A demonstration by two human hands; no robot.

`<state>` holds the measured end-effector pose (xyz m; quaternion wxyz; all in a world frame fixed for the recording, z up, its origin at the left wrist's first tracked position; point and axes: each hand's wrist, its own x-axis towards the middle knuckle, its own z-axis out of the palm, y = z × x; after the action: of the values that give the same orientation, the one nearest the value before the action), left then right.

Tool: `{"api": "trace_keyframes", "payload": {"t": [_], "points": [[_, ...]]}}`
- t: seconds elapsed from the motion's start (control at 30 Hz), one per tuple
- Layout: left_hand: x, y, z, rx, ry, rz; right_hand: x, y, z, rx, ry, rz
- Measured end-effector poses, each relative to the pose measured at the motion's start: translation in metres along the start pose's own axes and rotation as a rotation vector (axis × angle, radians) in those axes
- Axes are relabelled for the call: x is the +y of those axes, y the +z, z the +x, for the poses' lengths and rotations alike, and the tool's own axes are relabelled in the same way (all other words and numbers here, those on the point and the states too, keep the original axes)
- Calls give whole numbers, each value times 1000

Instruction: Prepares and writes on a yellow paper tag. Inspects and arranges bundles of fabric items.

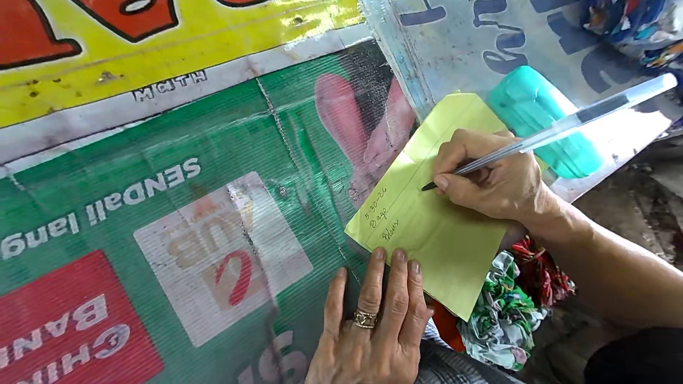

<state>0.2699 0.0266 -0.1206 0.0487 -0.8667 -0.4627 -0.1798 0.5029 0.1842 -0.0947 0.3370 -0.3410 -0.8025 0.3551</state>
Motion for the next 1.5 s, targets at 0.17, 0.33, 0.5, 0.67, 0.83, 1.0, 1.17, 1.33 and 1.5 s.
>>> {"api": "trace_keyframes", "payload": {"t": [0.17,0.33,0.5,0.67,0.83,1.0,1.17,1.33,1.5], "points": [[0,1,0,17,2,3,4,-1,2,-7,-35,0],[-1,1,0,13,2,-4,6,0,3,22,-18,-54],[-1,1,1,5,-4,-6,5,0,2,15,-23,-38],[-1,1,1,3,3,-3,5,-1,2,15,-33,-20],[0,1,0,5,-1,-1,4,-2,2,35,-29,-48],[0,1,1,7,-1,2,3,-1,2,38,-10,-76],[-1,1,1,9,-2,-10,4,-2,2,19,-22,-64],[0,2,1,9,-3,-7,3,-2,3,24,-17,-74],[-1,1,1,6,0,-5,2,-3,3,44,-16,-64]]}}
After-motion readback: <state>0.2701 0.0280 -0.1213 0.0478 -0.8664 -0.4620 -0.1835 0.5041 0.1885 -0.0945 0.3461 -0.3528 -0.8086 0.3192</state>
